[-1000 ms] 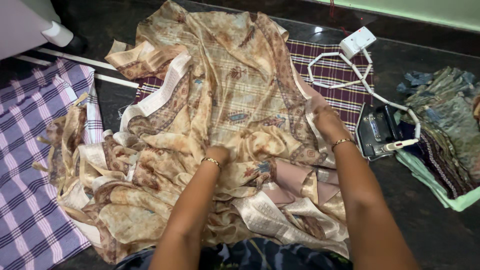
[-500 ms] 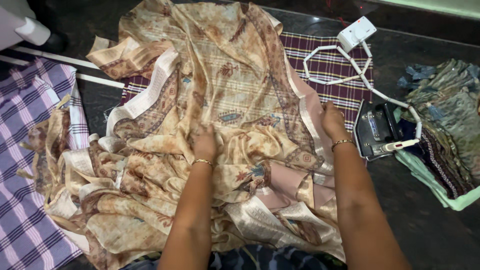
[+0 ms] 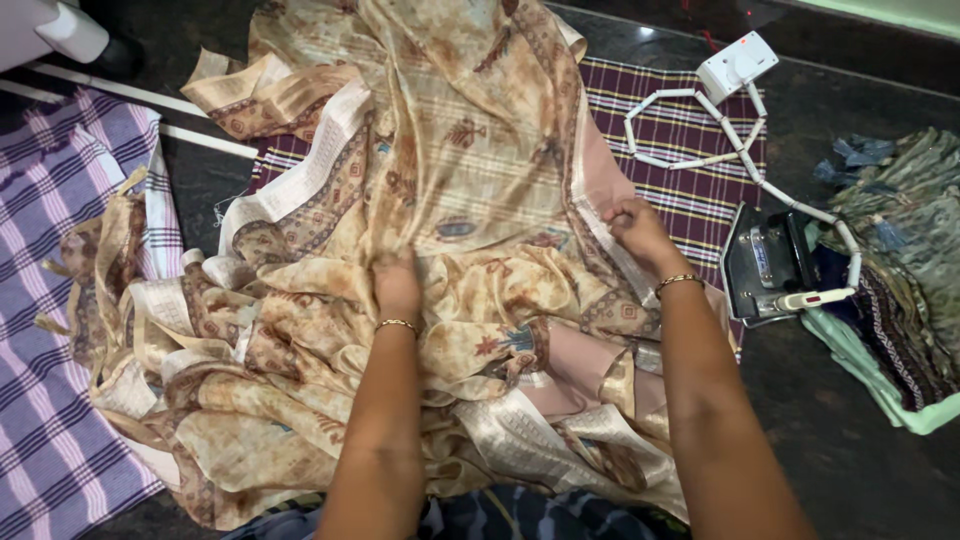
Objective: The person irons a large patterned fabric on a plaid-covered surface. They repeatedly smooth and reposition the fabric with both hands while using a handheld iron to press different sections.
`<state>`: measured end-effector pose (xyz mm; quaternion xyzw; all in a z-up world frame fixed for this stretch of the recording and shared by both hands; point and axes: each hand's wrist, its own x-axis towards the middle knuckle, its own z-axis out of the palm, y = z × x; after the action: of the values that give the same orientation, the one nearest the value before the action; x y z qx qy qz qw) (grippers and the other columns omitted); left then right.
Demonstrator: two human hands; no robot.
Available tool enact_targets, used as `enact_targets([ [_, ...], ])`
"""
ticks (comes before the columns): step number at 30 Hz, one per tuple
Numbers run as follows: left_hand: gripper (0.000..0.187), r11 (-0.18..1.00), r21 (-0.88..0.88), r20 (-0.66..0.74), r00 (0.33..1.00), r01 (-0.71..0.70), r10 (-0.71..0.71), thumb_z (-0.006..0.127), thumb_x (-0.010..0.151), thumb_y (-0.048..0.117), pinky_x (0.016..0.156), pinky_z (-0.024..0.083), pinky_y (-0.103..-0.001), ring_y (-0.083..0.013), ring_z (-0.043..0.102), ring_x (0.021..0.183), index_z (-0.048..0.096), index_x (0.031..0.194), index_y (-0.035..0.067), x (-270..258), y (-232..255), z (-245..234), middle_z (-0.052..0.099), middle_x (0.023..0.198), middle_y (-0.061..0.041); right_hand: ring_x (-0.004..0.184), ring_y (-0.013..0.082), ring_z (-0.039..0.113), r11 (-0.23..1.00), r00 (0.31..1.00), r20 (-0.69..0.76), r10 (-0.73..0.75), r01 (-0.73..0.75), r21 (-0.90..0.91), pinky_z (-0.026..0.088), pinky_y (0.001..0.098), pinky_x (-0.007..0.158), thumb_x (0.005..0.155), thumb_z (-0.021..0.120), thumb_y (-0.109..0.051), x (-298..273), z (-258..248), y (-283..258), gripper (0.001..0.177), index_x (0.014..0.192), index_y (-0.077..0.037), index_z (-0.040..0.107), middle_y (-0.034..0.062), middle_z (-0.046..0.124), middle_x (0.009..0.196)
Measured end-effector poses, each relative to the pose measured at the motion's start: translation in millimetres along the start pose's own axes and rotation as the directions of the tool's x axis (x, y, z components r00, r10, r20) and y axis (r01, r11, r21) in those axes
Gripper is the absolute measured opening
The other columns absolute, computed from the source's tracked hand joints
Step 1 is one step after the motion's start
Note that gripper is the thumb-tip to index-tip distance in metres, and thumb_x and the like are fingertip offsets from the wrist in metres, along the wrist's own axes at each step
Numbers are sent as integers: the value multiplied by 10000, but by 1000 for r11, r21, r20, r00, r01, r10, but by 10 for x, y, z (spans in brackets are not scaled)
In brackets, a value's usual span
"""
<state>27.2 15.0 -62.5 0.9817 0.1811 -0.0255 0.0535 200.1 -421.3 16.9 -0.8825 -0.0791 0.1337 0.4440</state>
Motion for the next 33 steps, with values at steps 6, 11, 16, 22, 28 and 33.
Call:
enact_targets([
  [6, 473, 974, 122, 38, 980, 189, -195, 472, 1031, 195, 1081, 423, -589, -458, 515, 1263, 466, 1494, 99, 126, -652, 90, 526, 1411, -262, 1191, 388, 580, 622, 993, -67, -99, 9, -783, 546, 439, 962, 922, 622, 34, -202, -126, -290, 414, 1283, -159, 687, 127, 543, 1314],
  [11, 661, 957, -139, -27, 965, 254, -260, 503, 945, 84, 1023, 453, -523, -530, 454, 1310, 391, 1591, 167, -51, -703, -171, 441, 1531, -254, 1154, 482, 526, 671, 979, -168, 111, -199, -715, 516, 558, 914, 1010, 542, -110, -364, -42, -364, 384, 1388, -159, 585, 233, 424, 1402],
  [16, 605, 1000, 4, -121, 992, 27, -27, 586, 937, 292, 1074, 311, -693, -474, 454, 1310, 435, 1500, 129, -162, -9, -725, 419, 1520, -258, 1292, 383, 536, 500, 981, -27, -191, 73, -863, 443, 590, 1085, 903, 648, -169, -432, 34, -243, 525, 1419, -130, 554, 169, 486, 1425],
  [22, 582, 866, 126, 138, 873, -483, 467, 578, 908, 348, 1059, 164, -829, -395, 379, 1443, 505, 1447, 143, -469, 677, -1118, 466, 1491, -163, 1359, 330, 465, 837, 790, 573, 219, 151, -527, 333, 587, 1127, 925, 673, -410, -636, 323, -638, 662, 1509, -300, 380, 111, 409, 1536],
  [28, 378, 764, 8, 294, 732, -645, 614, 512, 1004, 398, 1072, 169, -846, -360, 368, 1444, 596, 1365, 323, -944, 824, -799, 466, 1502, -105, 1434, 400, 420, 654, 538, 625, 566, 170, -737, 430, 490, 1122, 954, 509, -218, -917, 583, -303, 834, 1656, -387, 91, 179, 233, 1661],
  [33, 442, 660, -62, 396, 588, -749, 705, 576, 912, 386, 1058, 233, -800, -300, 409, 1396, 603, 1353, 367, -1279, 656, -444, 497, 1417, -61, 875, 268, 659, 638, 218, 710, 669, 320, -700, 506, 438, 752, 878, 607, -248, -1337, 714, 103, 487, 1314, -36, 647, 191, 746, 1177],
])
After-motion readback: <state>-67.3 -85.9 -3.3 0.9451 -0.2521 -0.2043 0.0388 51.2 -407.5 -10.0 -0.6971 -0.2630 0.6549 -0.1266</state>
